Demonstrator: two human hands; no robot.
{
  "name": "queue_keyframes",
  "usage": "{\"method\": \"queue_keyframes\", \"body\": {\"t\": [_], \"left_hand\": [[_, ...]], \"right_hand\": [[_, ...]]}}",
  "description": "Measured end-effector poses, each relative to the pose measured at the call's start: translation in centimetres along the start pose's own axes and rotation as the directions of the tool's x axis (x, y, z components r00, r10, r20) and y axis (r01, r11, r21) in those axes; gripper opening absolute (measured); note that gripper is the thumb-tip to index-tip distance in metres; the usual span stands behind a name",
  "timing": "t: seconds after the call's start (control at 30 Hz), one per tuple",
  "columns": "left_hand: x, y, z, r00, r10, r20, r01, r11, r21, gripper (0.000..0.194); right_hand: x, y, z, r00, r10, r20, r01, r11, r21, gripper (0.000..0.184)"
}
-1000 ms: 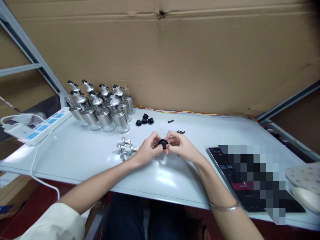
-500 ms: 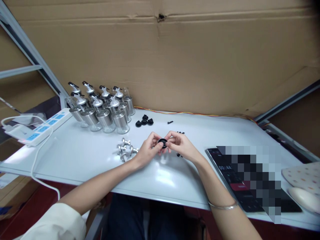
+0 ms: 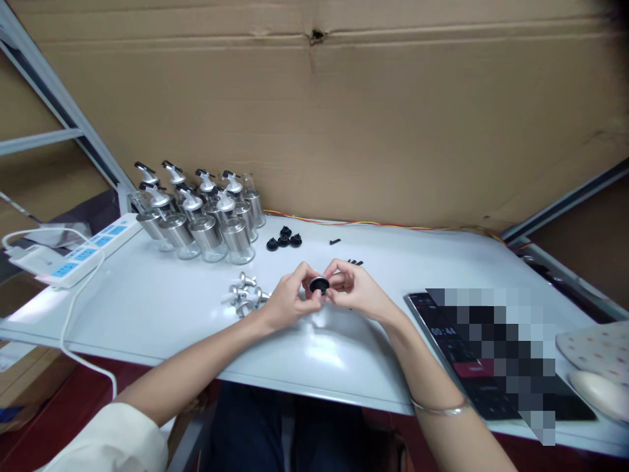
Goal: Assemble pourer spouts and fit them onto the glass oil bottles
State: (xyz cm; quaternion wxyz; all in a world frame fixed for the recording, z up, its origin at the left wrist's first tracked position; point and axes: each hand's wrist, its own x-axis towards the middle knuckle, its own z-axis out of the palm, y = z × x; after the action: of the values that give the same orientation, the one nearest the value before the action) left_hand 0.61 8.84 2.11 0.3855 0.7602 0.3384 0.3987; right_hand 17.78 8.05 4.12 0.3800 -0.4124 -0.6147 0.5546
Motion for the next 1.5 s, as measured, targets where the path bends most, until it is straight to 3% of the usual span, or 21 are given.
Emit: {"method": "queue_keyframes", "body": {"t": [0.17,0.53,0.83,1.1,1.27,1.5], "left_hand": [[0.0,-0.7,0.4,0.982,0.127,-0.142,-0.116,0.990,0.083,0.025],[0.0,-0.6,0.4,0.960,0.214,-0.178,-0.195,0.973,0.121,0.021],[-0.3,-0.3,0.4,0.973,0.196,-0.125,-0.181,0.976,0.121,0.027],[-0.2,-0.4,0.4,0.958,0.261,-0.117,-0.249,0.962,0.110,0.028],[-0.2,-0.7,0.4,0.969,0.237,-0.074,-0.224,0.962,0.154,0.035],[-0.4,-1.1,0.5,0.983,0.184,0.008,-0.182,0.966,0.184,0.033]], "right_hand": [[0.3,0.2,-0.2,0.979,-0.179,-0.097,0.178,0.984,-0.017,0.024],[0.6,1.0,-0.6,0.968,-0.217,-0.128,0.195,0.966,-0.168,0.021],[0.3,-0.2,-0.5,0.982,-0.189,-0.030,0.182,0.971,-0.154,0.018],[0.3,0.0,-0.2,0.991,-0.117,-0.059,0.118,0.993,0.018,0.025],[0.3,-0.2,-0.5,0.986,-0.120,-0.117,0.121,0.993,0.003,0.030],[0.1,0.1,-0.5,0.995,-0.085,-0.050,0.084,0.996,-0.014,0.025]]}}
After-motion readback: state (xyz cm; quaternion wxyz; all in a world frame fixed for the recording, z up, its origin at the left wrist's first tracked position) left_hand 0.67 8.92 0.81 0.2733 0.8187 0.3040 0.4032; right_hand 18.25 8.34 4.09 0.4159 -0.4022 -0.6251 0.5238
